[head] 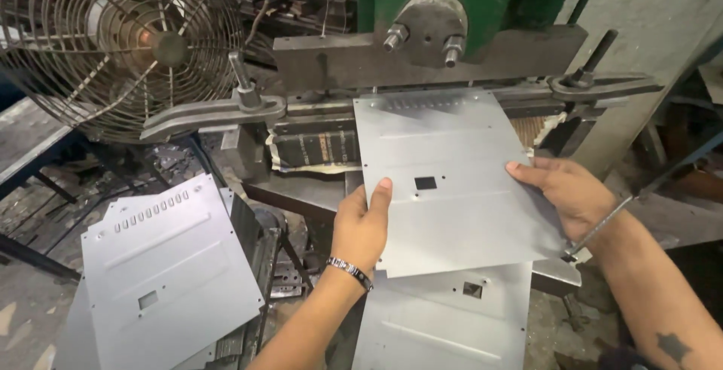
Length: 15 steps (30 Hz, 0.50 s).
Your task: Bending metal sheets using a manual press machine.
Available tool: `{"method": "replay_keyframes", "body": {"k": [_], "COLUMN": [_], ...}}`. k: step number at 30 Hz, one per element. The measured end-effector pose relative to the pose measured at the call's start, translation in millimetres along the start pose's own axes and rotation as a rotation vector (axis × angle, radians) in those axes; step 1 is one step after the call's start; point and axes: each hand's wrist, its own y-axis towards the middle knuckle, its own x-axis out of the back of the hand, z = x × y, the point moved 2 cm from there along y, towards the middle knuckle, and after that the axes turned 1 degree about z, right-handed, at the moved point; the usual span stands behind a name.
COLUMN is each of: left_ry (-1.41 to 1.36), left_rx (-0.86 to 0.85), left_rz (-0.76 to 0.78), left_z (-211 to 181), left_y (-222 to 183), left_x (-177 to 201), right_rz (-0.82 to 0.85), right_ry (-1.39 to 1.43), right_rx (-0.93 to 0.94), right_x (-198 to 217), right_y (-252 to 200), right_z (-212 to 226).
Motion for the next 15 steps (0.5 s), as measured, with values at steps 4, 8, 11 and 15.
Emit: {"method": "replay_keyframes", "body": {"k": [4, 8, 11, 15], "left_ry": [-0.024, -0.041, 0.006, -0.101], "left_rx": [0.006, 0.007, 0.062, 0.091], "left_rz": [0.007, 0.023, -0.007, 0.059], "left_z": [1, 2, 19, 14], "left_y": [2, 2, 10, -2], "left_x": [-1, -1, 0, 5], "right_rz": [0.003, 0.007, -0.012, 0.015], "right_ry": [-0.005, 0.006, -0.027, -0.003], "right_rx": [-0.008, -0.021, -0.013, 0.03], "right_x": [0, 2, 4, 5], "right_y": [1, 2, 14, 4], "right_z": [0, -2, -12, -9]}}
